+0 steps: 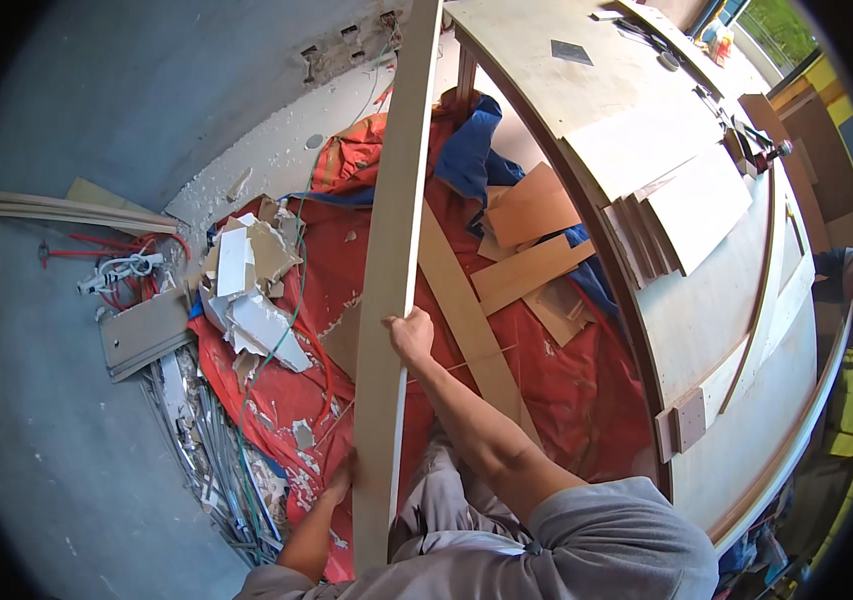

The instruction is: The person positions wooden boards on a large panel on a workbench, handling long slats and smaller rectangular pieces by hand.

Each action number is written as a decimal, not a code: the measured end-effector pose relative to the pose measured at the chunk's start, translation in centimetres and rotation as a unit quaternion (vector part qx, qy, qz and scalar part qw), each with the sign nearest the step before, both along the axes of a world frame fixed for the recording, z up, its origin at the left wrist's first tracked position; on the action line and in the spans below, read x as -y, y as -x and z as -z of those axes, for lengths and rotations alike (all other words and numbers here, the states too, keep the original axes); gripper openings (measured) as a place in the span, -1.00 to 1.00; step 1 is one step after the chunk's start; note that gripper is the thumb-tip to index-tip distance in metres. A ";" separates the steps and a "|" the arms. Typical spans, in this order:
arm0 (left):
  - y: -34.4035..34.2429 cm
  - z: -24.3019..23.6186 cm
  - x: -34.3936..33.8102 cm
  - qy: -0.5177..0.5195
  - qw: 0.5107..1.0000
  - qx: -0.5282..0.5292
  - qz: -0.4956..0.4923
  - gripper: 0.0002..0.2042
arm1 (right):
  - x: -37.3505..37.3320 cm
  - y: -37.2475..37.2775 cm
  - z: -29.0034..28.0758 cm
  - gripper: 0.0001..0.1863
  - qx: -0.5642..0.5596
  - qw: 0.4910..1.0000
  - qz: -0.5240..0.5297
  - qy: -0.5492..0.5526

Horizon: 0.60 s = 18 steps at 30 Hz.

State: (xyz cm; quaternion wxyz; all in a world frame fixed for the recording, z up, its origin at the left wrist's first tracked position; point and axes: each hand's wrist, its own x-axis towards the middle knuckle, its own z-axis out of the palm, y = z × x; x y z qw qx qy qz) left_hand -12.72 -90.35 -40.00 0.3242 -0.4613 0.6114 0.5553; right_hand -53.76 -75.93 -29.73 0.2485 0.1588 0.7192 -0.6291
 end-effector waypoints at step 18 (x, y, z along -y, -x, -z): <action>-7.9 19.7 1.0 0.078 0.970 0.169 0.153 -0.07 | -1.7 -6.6 32.6 -0.70 0.232 0.961 0.018 0.151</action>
